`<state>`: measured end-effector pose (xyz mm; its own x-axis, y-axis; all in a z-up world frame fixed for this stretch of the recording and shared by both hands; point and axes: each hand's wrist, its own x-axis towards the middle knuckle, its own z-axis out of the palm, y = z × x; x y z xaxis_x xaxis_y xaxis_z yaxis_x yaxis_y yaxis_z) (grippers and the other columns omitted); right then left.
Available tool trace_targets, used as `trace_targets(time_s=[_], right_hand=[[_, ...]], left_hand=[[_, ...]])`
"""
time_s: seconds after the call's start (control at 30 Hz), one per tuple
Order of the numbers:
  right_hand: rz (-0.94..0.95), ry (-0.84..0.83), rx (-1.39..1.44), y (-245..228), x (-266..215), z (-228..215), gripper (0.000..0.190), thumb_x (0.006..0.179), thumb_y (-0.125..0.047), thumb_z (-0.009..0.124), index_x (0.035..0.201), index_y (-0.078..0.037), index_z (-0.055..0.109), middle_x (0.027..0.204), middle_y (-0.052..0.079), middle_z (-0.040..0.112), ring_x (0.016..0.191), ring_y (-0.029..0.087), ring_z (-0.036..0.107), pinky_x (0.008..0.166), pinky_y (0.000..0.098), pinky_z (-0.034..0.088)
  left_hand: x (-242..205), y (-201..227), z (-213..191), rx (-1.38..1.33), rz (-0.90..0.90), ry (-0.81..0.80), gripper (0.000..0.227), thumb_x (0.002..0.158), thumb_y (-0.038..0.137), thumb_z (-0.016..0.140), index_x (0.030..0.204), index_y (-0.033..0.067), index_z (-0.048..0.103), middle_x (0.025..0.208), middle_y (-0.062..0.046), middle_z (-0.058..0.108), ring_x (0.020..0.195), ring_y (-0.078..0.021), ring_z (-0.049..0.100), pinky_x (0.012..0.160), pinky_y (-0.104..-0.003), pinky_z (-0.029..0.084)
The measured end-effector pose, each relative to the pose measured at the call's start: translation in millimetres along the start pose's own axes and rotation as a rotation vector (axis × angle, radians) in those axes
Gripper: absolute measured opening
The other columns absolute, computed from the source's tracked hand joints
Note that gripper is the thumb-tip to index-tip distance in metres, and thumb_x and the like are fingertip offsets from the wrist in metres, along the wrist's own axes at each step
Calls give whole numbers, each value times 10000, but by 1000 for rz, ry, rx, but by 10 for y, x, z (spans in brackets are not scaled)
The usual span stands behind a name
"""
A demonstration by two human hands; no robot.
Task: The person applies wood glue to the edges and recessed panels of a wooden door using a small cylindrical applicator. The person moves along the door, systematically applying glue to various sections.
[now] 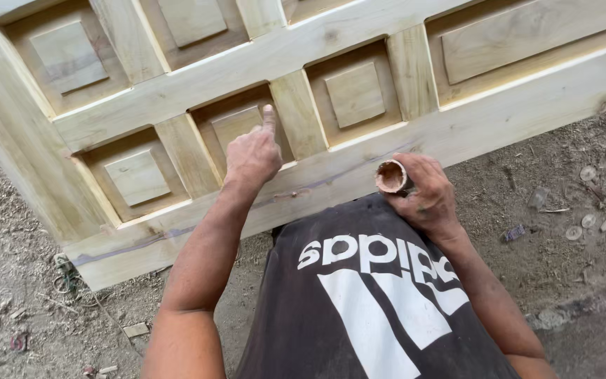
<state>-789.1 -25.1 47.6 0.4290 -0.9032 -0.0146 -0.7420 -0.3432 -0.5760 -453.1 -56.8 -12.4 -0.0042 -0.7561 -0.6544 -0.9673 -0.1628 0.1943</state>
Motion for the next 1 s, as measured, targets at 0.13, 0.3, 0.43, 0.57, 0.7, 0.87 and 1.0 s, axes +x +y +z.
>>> trace_targets(time_s=[0.13, 0.3, 0.43, 0.57, 0.7, 0.87, 1.0], right_hand=[[59, -30, -28, -16, -60, -4, 583, 761, -214, 864, 1282, -73, 643, 1233, 126, 708, 1190, 330, 651, 1024, 446, 540], [11, -21, -55, 98, 74, -6, 583, 751, -190, 846, 1283, -59, 645, 1229, 138, 698, 1172, 342, 646, 1009, 446, 546], [-91, -112, -19, 254, 274, -101, 528, 751, -173, 831, 1247, -98, 666, 1216, 104, 710, 1177, 329, 653, 1010, 461, 550], [-248, -138, -38, 514, 424, -346, 579, 688, -183, 829, 1237, -96, 668, 1204, 126, 700, 1148, 343, 642, 937, 485, 539], [-331, -158, -50, 902, 508, -590, 473, 784, -176, 809, 1231, -113, 669, 1194, 94, 700, 1131, 315, 642, 857, 475, 531], [-416, -133, -45, 1440, 458, -727, 424, 816, -209, 780, 1218, -135, 665, 1196, 74, 687, 1164, 307, 635, 909, 494, 528], [-437, -137, -106, 1810, 463, -735, 408, 865, -144, 760, 1262, -125, 665, 1229, 85, 702, 1163, 296, 647, 916, 478, 534]], left_hand=[[-236, 207, -56, -1, -16, -67, 751, 959, 124, 491, 1676, 18, 294, 1062, -202, 756, 964, -381, 732, 844, -498, 574], [-678, 740, -125, -383, 269, -146, 364, 932, 252, 552, 1260, 186, 695, 1196, -129, 720, 1069, -326, 696, 929, -440, 544], [-668, 1325, -86, -720, 519, -77, 431, 896, 203, 571, 1320, 138, 618, 1212, -193, 705, 1068, -392, 671, 938, -460, 533], [-453, 1771, 100, -732, 463, -180, 402, 874, 169, 567, 1269, 111, 611, 1132, -210, 734, 1024, -403, 692, 926, -475, 547], [-329, 2195, 322, -898, 540, -133, 450, 853, 114, 561, 1298, 52, 578, 1140, -214, 702, 1021, -366, 693, 921, -458, 553], [-211, 2584, 516, -1362, 341, -387, 534, 834, 68, 565, 1363, 4, 529, 785, -81, 574, 658, -149, 535, 602, -301, 460], [-208, 2587, 685, -1885, 239, -372, 507, 904, 59, 557, 1387, -94, 547, 678, 38, 511, 557, -61, 472, 630, -256, 573]])
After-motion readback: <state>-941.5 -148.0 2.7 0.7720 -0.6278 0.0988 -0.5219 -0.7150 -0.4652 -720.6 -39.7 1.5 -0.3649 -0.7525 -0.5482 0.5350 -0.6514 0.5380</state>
